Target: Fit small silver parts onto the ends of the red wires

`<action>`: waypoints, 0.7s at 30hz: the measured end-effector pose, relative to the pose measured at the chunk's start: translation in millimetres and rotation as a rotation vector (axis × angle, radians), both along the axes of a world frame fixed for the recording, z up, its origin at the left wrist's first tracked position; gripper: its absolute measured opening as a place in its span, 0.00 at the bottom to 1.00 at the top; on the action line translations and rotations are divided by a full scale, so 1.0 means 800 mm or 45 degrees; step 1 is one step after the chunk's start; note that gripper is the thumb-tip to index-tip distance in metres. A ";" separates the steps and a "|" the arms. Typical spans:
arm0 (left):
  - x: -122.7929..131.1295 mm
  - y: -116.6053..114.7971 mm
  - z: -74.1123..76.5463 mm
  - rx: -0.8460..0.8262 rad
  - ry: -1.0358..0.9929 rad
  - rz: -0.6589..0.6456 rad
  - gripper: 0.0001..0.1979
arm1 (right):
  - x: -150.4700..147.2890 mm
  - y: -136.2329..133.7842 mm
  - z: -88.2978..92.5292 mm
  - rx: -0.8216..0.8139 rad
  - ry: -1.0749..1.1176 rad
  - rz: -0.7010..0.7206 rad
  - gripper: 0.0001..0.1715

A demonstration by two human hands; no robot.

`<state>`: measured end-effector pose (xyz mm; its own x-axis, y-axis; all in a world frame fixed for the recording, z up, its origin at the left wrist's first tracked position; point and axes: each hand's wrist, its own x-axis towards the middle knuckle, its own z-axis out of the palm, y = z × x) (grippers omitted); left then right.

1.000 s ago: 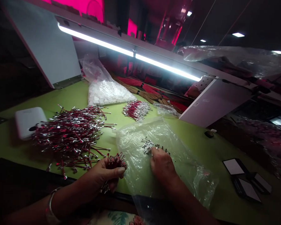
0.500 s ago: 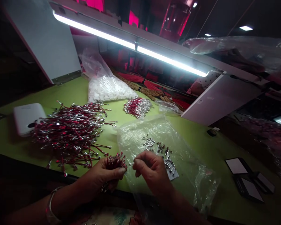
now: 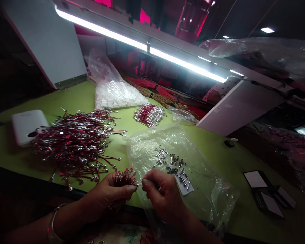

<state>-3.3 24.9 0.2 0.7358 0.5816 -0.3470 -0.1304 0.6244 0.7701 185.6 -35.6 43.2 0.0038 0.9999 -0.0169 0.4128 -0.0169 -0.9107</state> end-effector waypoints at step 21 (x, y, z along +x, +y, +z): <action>-0.001 0.004 0.005 0.012 0.192 0.084 0.20 | 0.079 0.002 -0.010 0.021 -1.313 0.044 0.11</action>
<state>-4.5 27.9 3.8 0.6356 0.6308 -0.4452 -0.0535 0.6112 0.7897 248.8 -34.0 35.4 -0.0198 0.9998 -0.0082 0.9933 0.0187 -0.1139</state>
